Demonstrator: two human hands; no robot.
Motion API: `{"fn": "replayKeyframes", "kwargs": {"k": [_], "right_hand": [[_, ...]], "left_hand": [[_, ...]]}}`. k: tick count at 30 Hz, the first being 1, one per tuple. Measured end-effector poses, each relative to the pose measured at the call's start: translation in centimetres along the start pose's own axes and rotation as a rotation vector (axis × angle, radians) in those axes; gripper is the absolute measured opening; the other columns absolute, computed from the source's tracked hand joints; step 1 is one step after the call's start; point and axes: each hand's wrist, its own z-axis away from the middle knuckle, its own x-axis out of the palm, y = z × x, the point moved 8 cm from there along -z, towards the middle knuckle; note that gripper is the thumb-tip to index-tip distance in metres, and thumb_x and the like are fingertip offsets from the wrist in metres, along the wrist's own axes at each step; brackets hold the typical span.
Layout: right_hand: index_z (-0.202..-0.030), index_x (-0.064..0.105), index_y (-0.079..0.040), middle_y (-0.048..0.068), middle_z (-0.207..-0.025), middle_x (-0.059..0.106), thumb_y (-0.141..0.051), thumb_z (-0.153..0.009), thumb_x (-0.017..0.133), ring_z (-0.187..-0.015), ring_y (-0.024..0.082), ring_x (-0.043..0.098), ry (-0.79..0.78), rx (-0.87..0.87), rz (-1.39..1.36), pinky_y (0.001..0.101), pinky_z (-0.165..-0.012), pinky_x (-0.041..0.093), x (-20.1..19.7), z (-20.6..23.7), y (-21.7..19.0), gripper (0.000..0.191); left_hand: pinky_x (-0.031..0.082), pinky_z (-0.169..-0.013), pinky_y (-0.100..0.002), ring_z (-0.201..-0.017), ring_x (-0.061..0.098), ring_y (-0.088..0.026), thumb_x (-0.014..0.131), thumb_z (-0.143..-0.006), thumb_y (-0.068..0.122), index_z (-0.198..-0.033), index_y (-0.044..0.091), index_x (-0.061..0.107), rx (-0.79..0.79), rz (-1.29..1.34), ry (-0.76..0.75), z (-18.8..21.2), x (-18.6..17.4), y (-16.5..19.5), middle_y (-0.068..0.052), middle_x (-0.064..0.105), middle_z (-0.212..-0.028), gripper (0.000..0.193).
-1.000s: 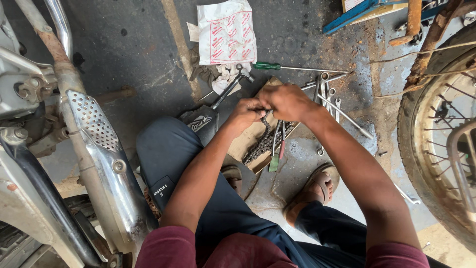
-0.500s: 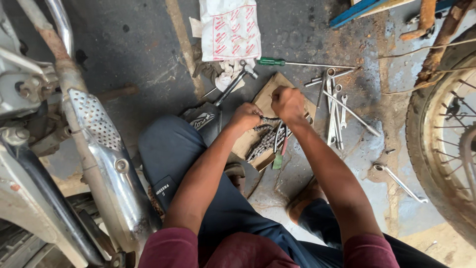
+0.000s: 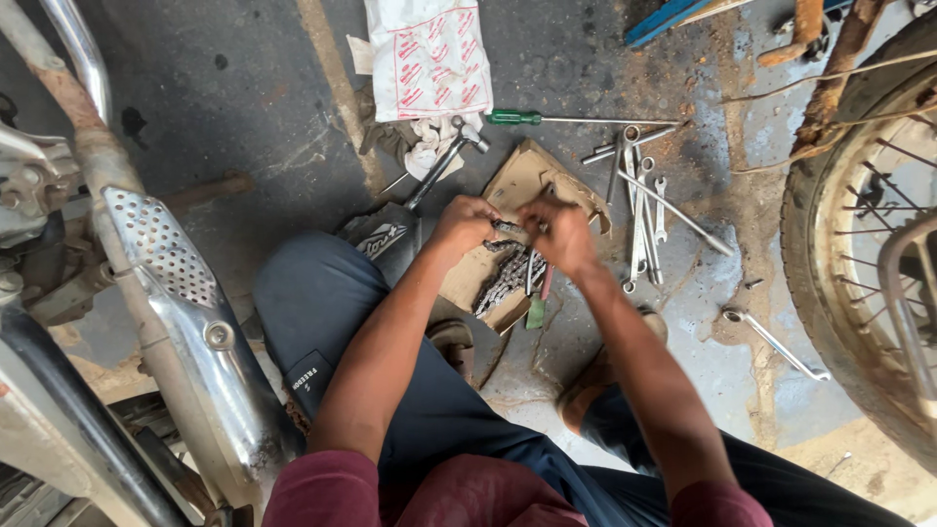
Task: The person removes a motorcycle chain from a plastic bag, uses pliers to cut a section, and then installs the chain onto the motorcycle's rear sprocket and front drive gear.
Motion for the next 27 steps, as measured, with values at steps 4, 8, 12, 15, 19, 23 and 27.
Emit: {"fn": "replayKeyframes", "kwargs": {"k": [4, 8, 12, 15, 19, 23, 27], "right_hand": [[-0.106, 0.077, -0.006, 0.011, -0.108, 0.075, -0.014, -0.087, 0.077, -0.087, 0.027, 0.074, 0.119, -0.140, 0.205, 0.0369, -0.078, 0.061, 0.6, 2.2, -3.1, 0.020], [-0.105, 0.078, -0.007, 0.010, -0.103, 0.075, -0.016, -0.084, 0.078, -0.090, 0.028, 0.072, 0.250, -0.111, 0.253, 0.0407, -0.081, 0.059, 0.8, 2.7, -4.1, 0.023], [-0.104, 0.076, -0.005, 0.012, -0.101, 0.074, -0.018, -0.084, 0.078, -0.086, 0.029, 0.072, 0.281, -0.130, 0.291, 0.0425, -0.078, 0.059, 1.1, 2.6, -4.2, 0.024], [-0.101, 0.076, -0.005, 0.013, -0.097, 0.075, -0.018, -0.085, 0.077, -0.082, 0.029, 0.073, 0.295, -0.129, 0.293, 0.0420, -0.076, 0.059, 1.4, 2.7, -3.7, 0.020], [-0.100, 0.076, -0.003, 0.014, -0.093, 0.075, -0.017, -0.083, 0.077, -0.075, 0.027, 0.072, 0.287, -0.146, 0.344, 0.0410, -0.067, 0.060, 2.6, 2.5, -2.4, 0.022], [-0.103, 0.075, 0.000, 0.017, -0.093, 0.074, -0.012, -0.087, 0.075, -0.071, 0.025, 0.070, 0.265, -0.179, 0.358, 0.0371, -0.058, 0.060, 3.7, 2.0, -1.3, 0.020], [-0.108, 0.075, -0.004, 0.014, -0.101, 0.075, -0.014, -0.101, 0.068, -0.074, 0.024, 0.071, 0.223, 0.038, 0.201, 0.0382, -0.060, 0.060, 4.2, 3.7, 0.2, 0.013]], "left_hand": [[0.057, -0.069, -0.031, -0.081, 0.069, -0.018, 0.073, -0.067, -0.009, -0.100, -0.001, 0.075, 0.018, -0.029, 0.022, 0.0, 0.3, 0.5, -0.011, 0.075, -0.091, 0.034], [0.060, -0.071, -0.031, -0.084, 0.072, -0.018, 0.073, -0.067, -0.009, -0.104, 0.000, 0.073, -0.023, -0.026, 0.030, 0.0, 0.2, 0.3, -0.009, 0.075, -0.096, 0.039], [0.059, -0.076, -0.032, -0.089, 0.073, -0.019, 0.077, -0.065, -0.004, -0.102, 0.000, 0.075, 0.049, -0.118, 0.058, 0.0, 0.1, 0.8, -0.012, 0.077, -0.097, 0.037], [0.059, -0.080, -0.030, -0.091, 0.076, -0.020, 0.078, -0.065, 0.003, -0.100, 0.002, 0.078, 0.089, -0.256, 0.110, 0.3, -0.2, 1.4, -0.013, 0.079, -0.098, 0.036], [0.059, -0.080, -0.031, -0.088, 0.078, -0.023, 0.076, -0.065, 0.010, -0.098, 0.003, 0.079, 0.076, -0.344, 0.155, 0.6, -0.3, 2.0, -0.016, 0.079, -0.096, 0.034], [0.060, -0.080, -0.033, -0.087, 0.078, -0.026, 0.077, -0.067, 0.009, -0.097, 0.004, 0.080, 0.093, -0.435, 0.182, 0.7, -0.1, 2.5, -0.019, 0.078, -0.095, 0.031], [0.060, -0.081, -0.032, -0.089, 0.078, -0.025, 0.075, -0.067, 0.008, -0.097, 0.006, 0.080, 0.063, -0.441, 0.184, 0.4, -0.6, 1.9, -0.017, 0.078, -0.097, 0.030]]}}
